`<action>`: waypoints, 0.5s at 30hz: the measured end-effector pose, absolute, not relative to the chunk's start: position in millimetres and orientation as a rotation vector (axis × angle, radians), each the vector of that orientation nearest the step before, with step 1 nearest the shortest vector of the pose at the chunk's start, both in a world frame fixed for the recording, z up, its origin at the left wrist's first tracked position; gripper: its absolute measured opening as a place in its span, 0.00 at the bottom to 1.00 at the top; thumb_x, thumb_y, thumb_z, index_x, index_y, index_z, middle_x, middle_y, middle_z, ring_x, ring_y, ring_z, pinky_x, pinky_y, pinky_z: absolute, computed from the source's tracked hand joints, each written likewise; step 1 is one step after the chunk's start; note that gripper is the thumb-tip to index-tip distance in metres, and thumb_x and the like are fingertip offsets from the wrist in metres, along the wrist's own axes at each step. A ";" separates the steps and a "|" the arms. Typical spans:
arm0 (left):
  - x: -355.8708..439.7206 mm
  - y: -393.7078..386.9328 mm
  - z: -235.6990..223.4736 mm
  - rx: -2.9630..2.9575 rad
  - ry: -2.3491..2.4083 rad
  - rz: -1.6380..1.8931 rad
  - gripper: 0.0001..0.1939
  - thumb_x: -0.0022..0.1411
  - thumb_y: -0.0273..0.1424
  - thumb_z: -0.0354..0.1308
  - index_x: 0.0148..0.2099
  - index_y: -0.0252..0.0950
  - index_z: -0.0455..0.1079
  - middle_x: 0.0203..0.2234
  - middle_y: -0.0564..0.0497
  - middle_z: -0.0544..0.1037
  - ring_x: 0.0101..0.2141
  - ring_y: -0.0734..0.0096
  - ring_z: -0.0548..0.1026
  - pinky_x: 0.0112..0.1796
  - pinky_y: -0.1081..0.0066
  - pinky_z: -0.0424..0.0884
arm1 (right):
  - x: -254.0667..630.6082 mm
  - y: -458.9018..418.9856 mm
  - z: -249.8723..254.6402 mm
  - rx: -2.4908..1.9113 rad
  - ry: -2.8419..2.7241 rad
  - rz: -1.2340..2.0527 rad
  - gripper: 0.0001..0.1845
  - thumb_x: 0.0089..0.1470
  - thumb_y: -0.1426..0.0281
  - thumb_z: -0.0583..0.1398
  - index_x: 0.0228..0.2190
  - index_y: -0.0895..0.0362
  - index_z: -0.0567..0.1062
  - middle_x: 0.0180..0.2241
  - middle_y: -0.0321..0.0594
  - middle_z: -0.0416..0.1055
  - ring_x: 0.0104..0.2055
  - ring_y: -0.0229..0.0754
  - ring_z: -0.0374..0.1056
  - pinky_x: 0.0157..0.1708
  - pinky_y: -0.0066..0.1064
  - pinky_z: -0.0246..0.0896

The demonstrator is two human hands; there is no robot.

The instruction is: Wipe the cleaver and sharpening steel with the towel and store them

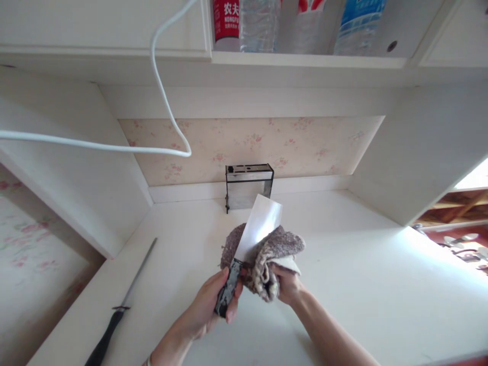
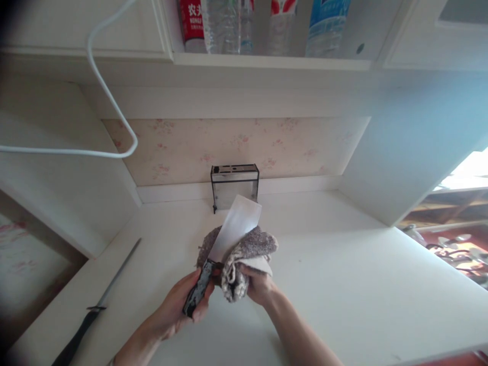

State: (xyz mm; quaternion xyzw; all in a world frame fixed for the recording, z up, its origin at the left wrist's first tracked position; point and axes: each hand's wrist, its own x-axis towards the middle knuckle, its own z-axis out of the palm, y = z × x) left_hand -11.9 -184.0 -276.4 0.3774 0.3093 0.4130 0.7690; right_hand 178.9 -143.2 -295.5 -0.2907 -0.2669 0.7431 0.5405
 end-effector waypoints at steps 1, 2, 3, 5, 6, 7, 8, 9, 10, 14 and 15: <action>-10.8 -183.2 -277.2 0.860 0.711 0.892 0.21 0.66 0.45 0.43 0.36 0.31 0.65 0.16 0.53 0.68 0.15 0.79 0.63 0.19 0.76 0.57 | 175.2 -143.6 -298.0 -0.722 -0.632 1.758 0.19 0.26 0.69 0.73 0.26 0.57 0.76 0.29 0.42 0.77 0.38 0.53 0.73 0.42 0.43 0.67; -10.1 -182.4 -278.4 0.907 0.742 0.891 0.21 0.66 0.45 0.42 0.35 0.31 0.64 0.16 0.53 0.68 0.16 0.78 0.64 0.20 0.76 0.58 | 171.6 -143.6 -300.5 -0.756 -0.628 1.747 0.20 0.26 0.71 0.73 0.28 0.58 0.76 0.31 0.42 0.77 0.39 0.52 0.73 0.42 0.43 0.67; -9.9 -181.7 -279.8 0.953 0.762 0.894 0.21 0.66 0.45 0.42 0.35 0.32 0.63 0.16 0.53 0.68 0.17 0.77 0.65 0.22 0.75 0.59 | 168.4 -143.3 -303.1 -0.788 -0.623 1.733 0.21 0.27 0.72 0.72 0.29 0.58 0.76 0.33 0.42 0.77 0.39 0.52 0.73 0.43 0.42 0.66; -10.1 -181.1 -283.6 1.016 0.781 0.899 0.19 0.66 0.45 0.43 0.38 0.33 0.62 0.18 0.52 0.70 0.20 0.76 0.66 0.24 0.75 0.60 | 163.7 -142.0 -307.7 -0.834 -0.620 1.703 0.21 0.28 0.73 0.72 0.30 0.58 0.76 0.36 0.43 0.77 0.41 0.51 0.72 0.44 0.42 0.66; -10.3 -181.1 -285.6 1.033 0.786 0.896 0.18 0.66 0.44 0.44 0.39 0.33 0.61 0.20 0.52 0.70 0.21 0.76 0.66 0.25 0.74 0.61 | 162.3 -141.3 -309.5 -0.848 -0.623 1.690 0.21 0.28 0.73 0.72 0.31 0.59 0.76 0.38 0.43 0.77 0.42 0.51 0.72 0.45 0.42 0.66; -10.5 -181.3 -287.6 1.042 0.794 0.890 0.18 0.66 0.44 0.44 0.41 0.34 0.61 0.21 0.52 0.70 0.22 0.75 0.67 0.26 0.74 0.61 | 161.5 -140.7 -311.1 -0.856 -0.631 1.682 0.22 0.29 0.73 0.72 0.32 0.59 0.76 0.39 0.43 0.76 0.42 0.51 0.72 0.45 0.42 0.66; -10.6 -181.5 -289.4 1.045 0.804 0.882 0.18 0.66 0.44 0.44 0.41 0.34 0.61 0.22 0.51 0.71 0.23 0.75 0.68 0.26 0.74 0.61 | 161.1 -140.1 -312.2 -0.857 -0.643 1.677 0.22 0.29 0.73 0.72 0.33 0.59 0.76 0.40 0.44 0.76 0.43 0.51 0.71 0.45 0.42 0.66; -10.5 -181.8 -290.8 1.045 0.812 0.873 0.18 0.66 0.44 0.44 0.42 0.34 0.60 0.23 0.51 0.71 0.23 0.74 0.68 0.26 0.74 0.60 | 161.1 -139.6 -312.9 -0.855 -0.658 1.676 0.23 0.30 0.73 0.72 0.34 0.59 0.76 0.40 0.44 0.76 0.44 0.52 0.71 0.44 0.42 0.66; -10.3 -181.8 -291.9 1.045 0.817 0.864 0.18 0.66 0.45 0.43 0.42 0.34 0.60 0.23 0.51 0.71 0.24 0.74 0.68 0.26 0.74 0.60 | 161.2 -139.0 -313.3 -0.850 -0.674 1.673 0.24 0.30 0.73 0.71 0.35 0.58 0.76 0.41 0.44 0.76 0.44 0.52 0.71 0.44 0.43 0.67; -8.0 -179.6 -291.8 1.046 0.832 0.876 0.18 0.66 0.45 0.42 0.40 0.34 0.60 0.21 0.53 0.69 0.22 0.76 0.66 0.26 0.74 0.60 | 161.0 -136.1 -311.7 -0.842 -0.719 1.633 0.20 0.32 0.73 0.70 0.33 0.58 0.76 0.37 0.43 0.76 0.42 0.52 0.71 0.42 0.43 0.68; -7.2 -178.4 -291.1 1.034 0.838 0.896 0.18 0.66 0.45 0.42 0.38 0.34 0.60 0.20 0.54 0.68 0.21 0.77 0.65 0.25 0.75 0.60 | 160.8 -135.2 -310.6 -0.843 -0.721 1.620 0.19 0.33 0.74 0.70 0.33 0.58 0.76 0.36 0.43 0.76 0.42 0.52 0.72 0.41 0.42 0.68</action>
